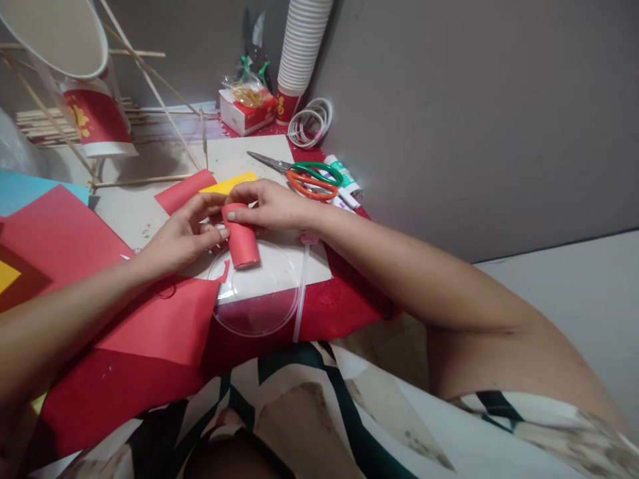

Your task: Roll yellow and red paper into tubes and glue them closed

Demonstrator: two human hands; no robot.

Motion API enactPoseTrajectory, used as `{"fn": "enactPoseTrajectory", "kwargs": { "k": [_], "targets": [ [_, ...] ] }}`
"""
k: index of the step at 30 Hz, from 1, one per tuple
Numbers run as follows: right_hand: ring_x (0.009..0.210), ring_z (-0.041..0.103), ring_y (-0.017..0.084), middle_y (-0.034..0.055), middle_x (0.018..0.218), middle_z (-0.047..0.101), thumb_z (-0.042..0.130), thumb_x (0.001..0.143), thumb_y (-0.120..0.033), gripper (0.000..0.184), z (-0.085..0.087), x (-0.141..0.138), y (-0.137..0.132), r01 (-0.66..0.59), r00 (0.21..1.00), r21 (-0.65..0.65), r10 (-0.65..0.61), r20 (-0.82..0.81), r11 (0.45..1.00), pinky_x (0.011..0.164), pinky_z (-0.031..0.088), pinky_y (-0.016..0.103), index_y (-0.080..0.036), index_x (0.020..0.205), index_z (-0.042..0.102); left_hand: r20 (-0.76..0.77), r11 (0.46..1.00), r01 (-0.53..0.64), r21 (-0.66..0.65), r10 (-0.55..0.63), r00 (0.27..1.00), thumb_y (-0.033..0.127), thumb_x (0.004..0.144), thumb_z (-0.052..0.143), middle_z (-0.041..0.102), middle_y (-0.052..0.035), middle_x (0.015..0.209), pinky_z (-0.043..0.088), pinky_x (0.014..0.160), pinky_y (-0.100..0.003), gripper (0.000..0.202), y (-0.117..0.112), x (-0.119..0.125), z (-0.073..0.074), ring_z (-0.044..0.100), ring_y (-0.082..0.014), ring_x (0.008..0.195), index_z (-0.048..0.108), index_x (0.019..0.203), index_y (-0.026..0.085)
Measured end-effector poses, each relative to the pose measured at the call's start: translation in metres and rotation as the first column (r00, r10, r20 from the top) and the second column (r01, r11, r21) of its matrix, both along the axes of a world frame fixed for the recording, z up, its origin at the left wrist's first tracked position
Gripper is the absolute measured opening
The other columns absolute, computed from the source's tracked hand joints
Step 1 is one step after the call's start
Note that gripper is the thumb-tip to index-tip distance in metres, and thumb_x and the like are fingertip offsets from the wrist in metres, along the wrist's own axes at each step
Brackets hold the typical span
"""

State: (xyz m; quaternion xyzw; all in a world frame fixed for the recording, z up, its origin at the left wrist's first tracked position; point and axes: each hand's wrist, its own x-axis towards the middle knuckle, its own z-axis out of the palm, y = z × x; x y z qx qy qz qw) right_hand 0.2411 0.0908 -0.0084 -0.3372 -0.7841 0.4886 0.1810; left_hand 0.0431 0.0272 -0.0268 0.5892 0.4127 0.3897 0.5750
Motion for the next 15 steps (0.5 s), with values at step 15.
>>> {"fn": "enactPoseTrajectory", "kwargs": {
  "k": [15],
  "targets": [
    [0.071, 0.065, 0.016, 0.0069, 0.092, 0.072, 0.07, 0.089, -0.031, 0.038, 0.009, 0.035, -0.099, 0.156, 0.96, 0.659, -0.271, 0.076, 0.736, 0.065, 0.055, 0.029, -0.017, 0.123, 0.064, -0.148, 0.999, -0.039, 0.035, 0.043, 0.988, 0.007, 0.08, 0.059, 0.061, -0.0046, 0.101, 0.042, 0.058, -0.024, 0.046, 0.0, 0.0, -0.006, 0.049, -0.0067, 0.059, 0.051, 0.123, 0.017]
  ]
}}
